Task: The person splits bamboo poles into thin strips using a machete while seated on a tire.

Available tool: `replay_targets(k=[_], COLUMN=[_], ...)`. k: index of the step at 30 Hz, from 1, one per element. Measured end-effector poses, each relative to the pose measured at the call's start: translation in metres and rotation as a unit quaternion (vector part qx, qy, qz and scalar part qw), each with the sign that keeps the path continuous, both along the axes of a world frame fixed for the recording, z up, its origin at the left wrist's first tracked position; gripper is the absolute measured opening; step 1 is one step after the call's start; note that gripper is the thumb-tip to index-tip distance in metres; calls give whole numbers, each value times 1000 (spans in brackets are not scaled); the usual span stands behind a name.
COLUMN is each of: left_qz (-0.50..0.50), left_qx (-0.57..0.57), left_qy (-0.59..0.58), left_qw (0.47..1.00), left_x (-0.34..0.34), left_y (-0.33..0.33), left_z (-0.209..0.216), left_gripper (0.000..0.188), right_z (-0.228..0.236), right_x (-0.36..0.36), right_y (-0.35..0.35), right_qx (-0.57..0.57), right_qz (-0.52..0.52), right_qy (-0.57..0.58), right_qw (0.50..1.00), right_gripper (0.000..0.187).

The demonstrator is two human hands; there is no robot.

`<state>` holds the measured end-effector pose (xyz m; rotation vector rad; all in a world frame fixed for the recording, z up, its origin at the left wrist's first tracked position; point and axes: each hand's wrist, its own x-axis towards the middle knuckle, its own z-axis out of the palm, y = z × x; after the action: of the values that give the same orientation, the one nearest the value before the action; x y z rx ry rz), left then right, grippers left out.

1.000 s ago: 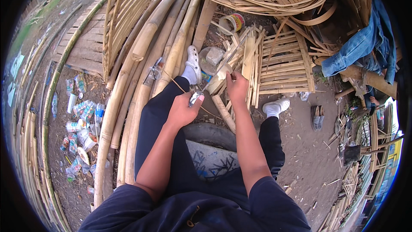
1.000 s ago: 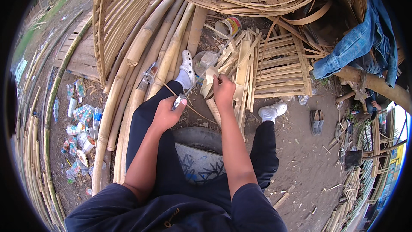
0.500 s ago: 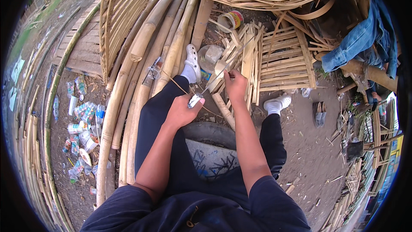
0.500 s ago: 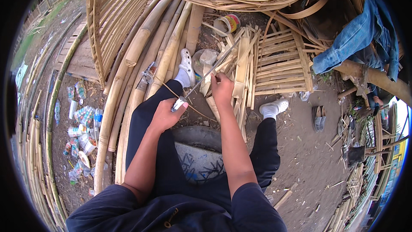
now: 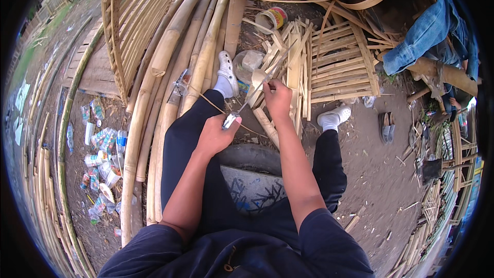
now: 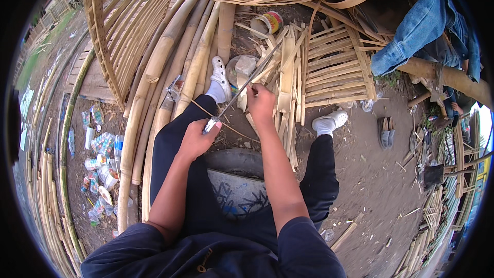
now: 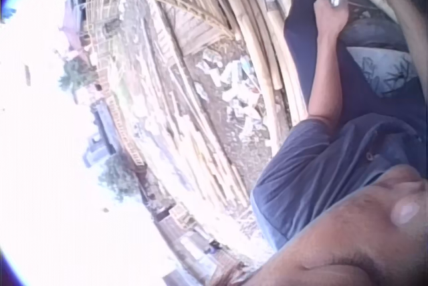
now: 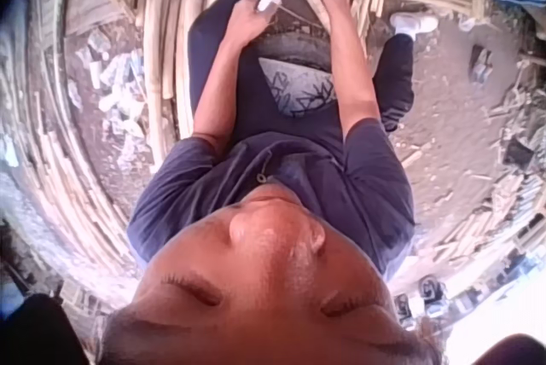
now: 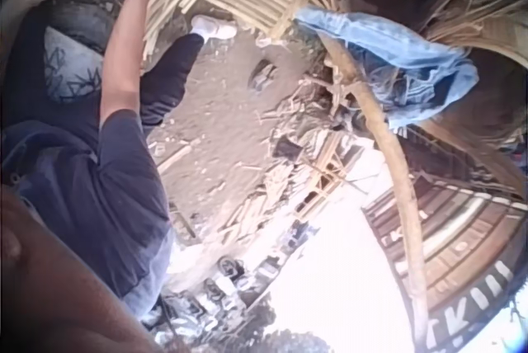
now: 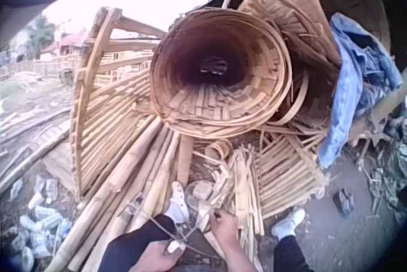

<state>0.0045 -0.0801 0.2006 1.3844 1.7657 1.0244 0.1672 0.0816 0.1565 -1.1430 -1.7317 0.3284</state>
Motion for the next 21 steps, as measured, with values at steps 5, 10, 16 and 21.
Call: replay_targets(k=[5, 10, 16, 21], left_qz=[17, 9, 6, -1], left_qx=[-32, -30, -31, -46], left_qy=[-32, -36, -23, -18], left_qw=[999, 999, 999, 999], left_x=[1, 0, 3, 3], left_y=[1, 0, 0, 0], left_z=[-2, 2, -2, 4], left_gripper=[45, 45, 45, 46], right_z=[1, 1, 0, 1], right_x=[0, 4, 5, 5], right_y=[-1, -1, -1, -3], right_qx=[4, -1, -10, -15], right_qz=[9, 9, 8, 11], right_qy=[-2, -5, -15, -9], right_qw=[1000, 1000, 1000, 1000], right_gripper=[18, 18, 16, 16])
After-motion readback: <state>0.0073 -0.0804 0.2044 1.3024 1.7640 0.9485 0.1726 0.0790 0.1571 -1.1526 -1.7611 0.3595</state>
